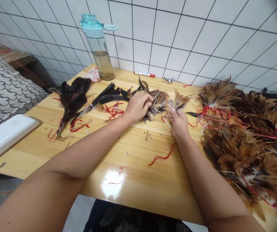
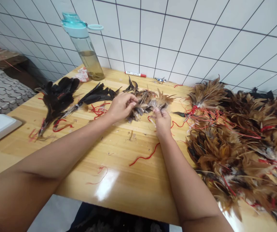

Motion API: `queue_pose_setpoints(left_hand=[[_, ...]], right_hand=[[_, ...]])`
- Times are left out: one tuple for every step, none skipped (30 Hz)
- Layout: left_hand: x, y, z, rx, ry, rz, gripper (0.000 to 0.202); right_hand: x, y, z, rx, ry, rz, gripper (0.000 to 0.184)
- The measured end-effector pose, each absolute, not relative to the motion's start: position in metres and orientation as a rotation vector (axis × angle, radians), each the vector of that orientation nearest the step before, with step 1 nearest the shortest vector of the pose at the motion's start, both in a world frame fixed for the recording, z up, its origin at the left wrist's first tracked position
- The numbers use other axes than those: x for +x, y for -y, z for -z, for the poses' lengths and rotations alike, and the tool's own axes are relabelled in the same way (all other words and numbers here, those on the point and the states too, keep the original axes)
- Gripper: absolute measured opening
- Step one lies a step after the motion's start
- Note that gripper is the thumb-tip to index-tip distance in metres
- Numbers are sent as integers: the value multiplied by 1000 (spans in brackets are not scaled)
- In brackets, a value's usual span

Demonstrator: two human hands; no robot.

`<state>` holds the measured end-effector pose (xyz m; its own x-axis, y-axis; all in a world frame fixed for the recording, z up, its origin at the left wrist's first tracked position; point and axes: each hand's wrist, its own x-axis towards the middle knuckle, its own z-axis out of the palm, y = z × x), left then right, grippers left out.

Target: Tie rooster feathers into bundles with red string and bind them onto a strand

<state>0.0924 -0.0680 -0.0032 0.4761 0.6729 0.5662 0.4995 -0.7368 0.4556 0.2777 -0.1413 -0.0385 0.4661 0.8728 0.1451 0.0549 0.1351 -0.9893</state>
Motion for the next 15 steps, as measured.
queue_pose_setpoints(left_hand=[[92, 68, 2, 2494, -994, -1114, 9], [91, 68, 1, 2497, -956, -1092, 9], [91, 68, 0, 2504, -901, -1050, 8], [90, 68, 0, 2516, -841, -996, 7], [90, 68, 0, 2535, -783, -935, 6], [91, 68, 1, 2563, -732, -869, 6], [91, 68, 3, 2600, -696, -808, 5], [91, 67, 5, 2645, -675, -749, 4], [91, 67, 8, 2692, -672, -698, 5], [90, 66, 10, 2737, -683, -658, 6], [90, 65, 13, 2777, -708, -637, 7], [89, 64, 15, 2810, -747, -642, 9], [89, 63, 16, 2833, -790, -669, 11], [88, 62, 17, 2845, -828, -714, 13], [88, 62, 17, 2848, -861, -771, 14]], right_hand=[[278, 142, 36, -1295, 876, -764, 43], [278, 142, 34, -1277, 828, -794, 43], [278, 142, 32, -1260, 786, -819, 41], [279, 142, 31, -1242, 757, -835, 40], [279, 142, 30, -1225, 734, -849, 38], [280, 142, 29, -1210, 713, -859, 36], [282, 141, 28, -1200, 695, -865, 34], [283, 141, 28, -1196, 678, -865, 34], [284, 141, 28, -1198, 665, -858, 33], [286, 140, 28, -1205, 656, -843, 34], [287, 140, 28, -1214, 652, -820, 35], [289, 140, 29, -1223, 655, -789, 37], [290, 139, 29, -1230, 664, -753, 39], [292, 139, 30, -1237, 678, -716, 41], [293, 139, 31, -1243, 694, -681, 43]])
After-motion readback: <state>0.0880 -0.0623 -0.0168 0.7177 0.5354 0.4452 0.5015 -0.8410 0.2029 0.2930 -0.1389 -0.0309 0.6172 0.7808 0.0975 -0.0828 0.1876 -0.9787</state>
